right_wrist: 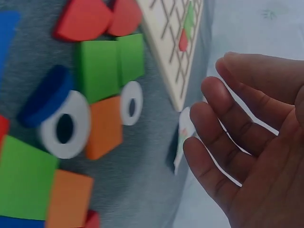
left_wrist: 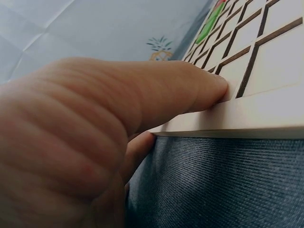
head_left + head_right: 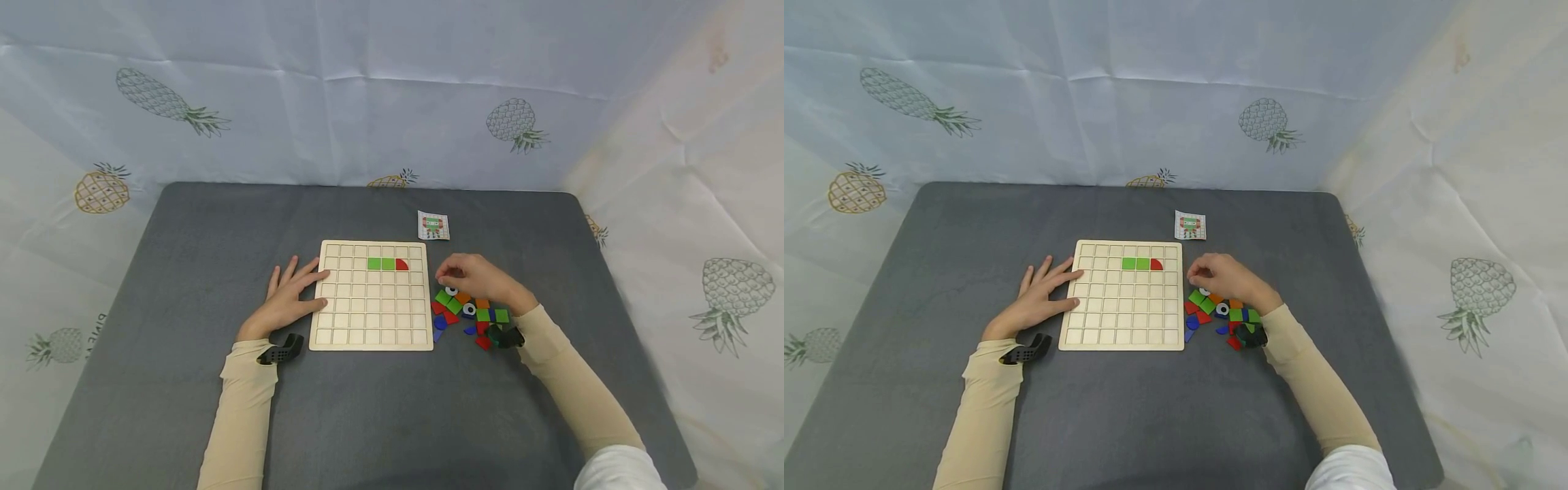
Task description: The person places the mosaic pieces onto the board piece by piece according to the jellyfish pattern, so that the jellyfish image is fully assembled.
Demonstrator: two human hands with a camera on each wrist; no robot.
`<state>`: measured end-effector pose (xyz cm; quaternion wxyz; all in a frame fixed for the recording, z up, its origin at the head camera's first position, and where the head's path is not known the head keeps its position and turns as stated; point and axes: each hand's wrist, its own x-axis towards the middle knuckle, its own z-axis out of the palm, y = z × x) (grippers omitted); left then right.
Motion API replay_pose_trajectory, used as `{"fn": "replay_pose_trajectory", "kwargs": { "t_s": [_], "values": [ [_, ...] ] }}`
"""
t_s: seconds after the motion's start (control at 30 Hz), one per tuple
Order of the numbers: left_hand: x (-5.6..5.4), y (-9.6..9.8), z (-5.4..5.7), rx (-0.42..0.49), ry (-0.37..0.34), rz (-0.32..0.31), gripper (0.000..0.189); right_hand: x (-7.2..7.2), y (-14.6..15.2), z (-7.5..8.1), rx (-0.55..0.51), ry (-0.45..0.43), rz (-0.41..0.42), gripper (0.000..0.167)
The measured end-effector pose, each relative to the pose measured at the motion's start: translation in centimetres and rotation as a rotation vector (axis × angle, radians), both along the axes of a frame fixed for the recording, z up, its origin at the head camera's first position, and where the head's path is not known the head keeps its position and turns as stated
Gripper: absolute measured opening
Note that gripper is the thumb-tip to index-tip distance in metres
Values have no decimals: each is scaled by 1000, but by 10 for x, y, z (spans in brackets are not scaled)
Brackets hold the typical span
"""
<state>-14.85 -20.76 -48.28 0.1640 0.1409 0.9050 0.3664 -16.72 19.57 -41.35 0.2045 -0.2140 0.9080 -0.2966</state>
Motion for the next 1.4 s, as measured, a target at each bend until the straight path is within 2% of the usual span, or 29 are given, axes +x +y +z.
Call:
{"fn": "replay_pose_trajectory", "kwargs": {
  "t_s": [0.13,0.37,0.47,0.8,1.07,1.4],
  "values": [
    [0,0,0,5,-2,1,68,3,3,-8,15,-23,3,19],
    [0,0,0,4,-6,-1,67,6,7,-18,30,9,92,23],
    [0,0,0,0,-6,-1,68,8,7,-21,42,4,102,25],
    [0,-1,1,9,-10,0,67,10,8,-28,106,25,92,28],
    [0,0,1,8,-5,-2,67,11,4,-28,159,28,62,22],
    [0,0,0,10,2,-6,67,8,7,-24,107,17,-8,10]
  ]
}}
